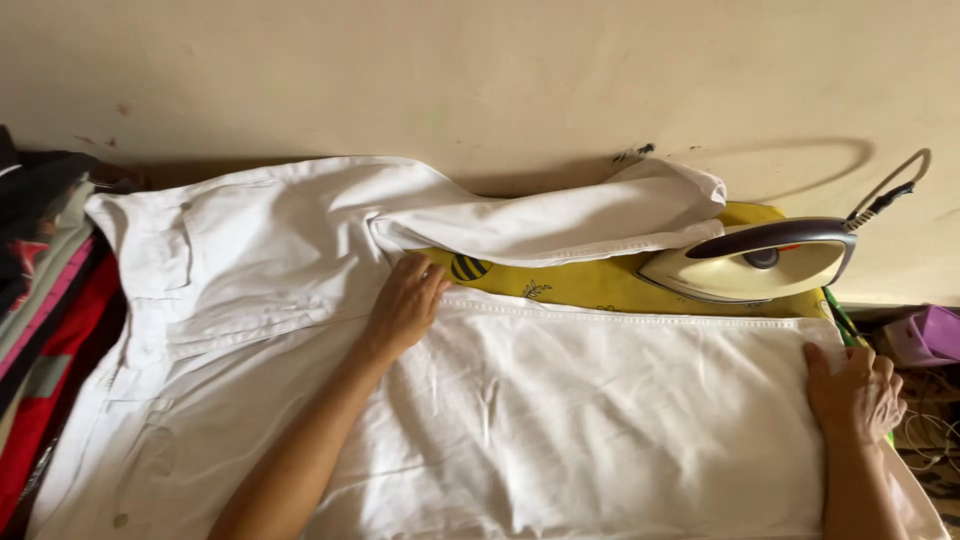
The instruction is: The person irons a pair of white pants on a yellow ironing board, smoothing the fabric with an iron and adjusting the garment to remove wrinkles. After ironing, the person folds the pants into a neat stack and places them on a pile of other folded clothes.
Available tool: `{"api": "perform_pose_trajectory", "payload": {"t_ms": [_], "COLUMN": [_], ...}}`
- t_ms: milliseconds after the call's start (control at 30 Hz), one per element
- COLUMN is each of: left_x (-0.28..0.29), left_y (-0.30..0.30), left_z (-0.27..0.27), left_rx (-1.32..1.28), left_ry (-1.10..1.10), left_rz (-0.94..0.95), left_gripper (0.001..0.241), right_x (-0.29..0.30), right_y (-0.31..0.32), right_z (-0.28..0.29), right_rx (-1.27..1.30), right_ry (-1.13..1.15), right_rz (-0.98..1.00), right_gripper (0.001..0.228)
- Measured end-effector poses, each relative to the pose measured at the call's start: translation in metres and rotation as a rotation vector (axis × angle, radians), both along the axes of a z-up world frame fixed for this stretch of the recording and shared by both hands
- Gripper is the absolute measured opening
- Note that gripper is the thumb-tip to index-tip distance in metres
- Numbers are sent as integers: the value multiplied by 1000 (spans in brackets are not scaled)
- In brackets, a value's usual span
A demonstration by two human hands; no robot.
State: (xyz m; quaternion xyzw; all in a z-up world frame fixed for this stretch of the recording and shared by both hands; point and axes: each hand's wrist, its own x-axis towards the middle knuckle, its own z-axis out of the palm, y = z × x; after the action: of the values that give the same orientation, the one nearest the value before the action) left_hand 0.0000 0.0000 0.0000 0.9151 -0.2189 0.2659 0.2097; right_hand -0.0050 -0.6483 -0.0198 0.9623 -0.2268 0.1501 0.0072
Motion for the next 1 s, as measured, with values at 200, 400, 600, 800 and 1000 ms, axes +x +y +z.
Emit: {"api": "perform_pose_trajectory", "payload": {"t_ms": [200,400,600,800,1000], "left_x": [-6,-4,-31,-28,-23], "left_y": [-17,-23,-70,-68,-72], "left_z": [12,6,-18,-26,-23], "left_rx": [227,206,333,292,323], "left_ry": [-31,-48,177,213,357], "left_rz": [134,174,-171,-131,-133], "left_gripper": [29,37,72,76,77], "right_x": [8,24,-17,37,139], "right_y": [-37,-33,118,59,131], "right_z": [7,6,-10,26,132], "right_rx": [-89,-110,-109,-199,-379], "right_ry": [39,21,141,-8,173], "right_rz": [3,44,912,306,862], "right_gripper": [44,51,80,31,63]}}
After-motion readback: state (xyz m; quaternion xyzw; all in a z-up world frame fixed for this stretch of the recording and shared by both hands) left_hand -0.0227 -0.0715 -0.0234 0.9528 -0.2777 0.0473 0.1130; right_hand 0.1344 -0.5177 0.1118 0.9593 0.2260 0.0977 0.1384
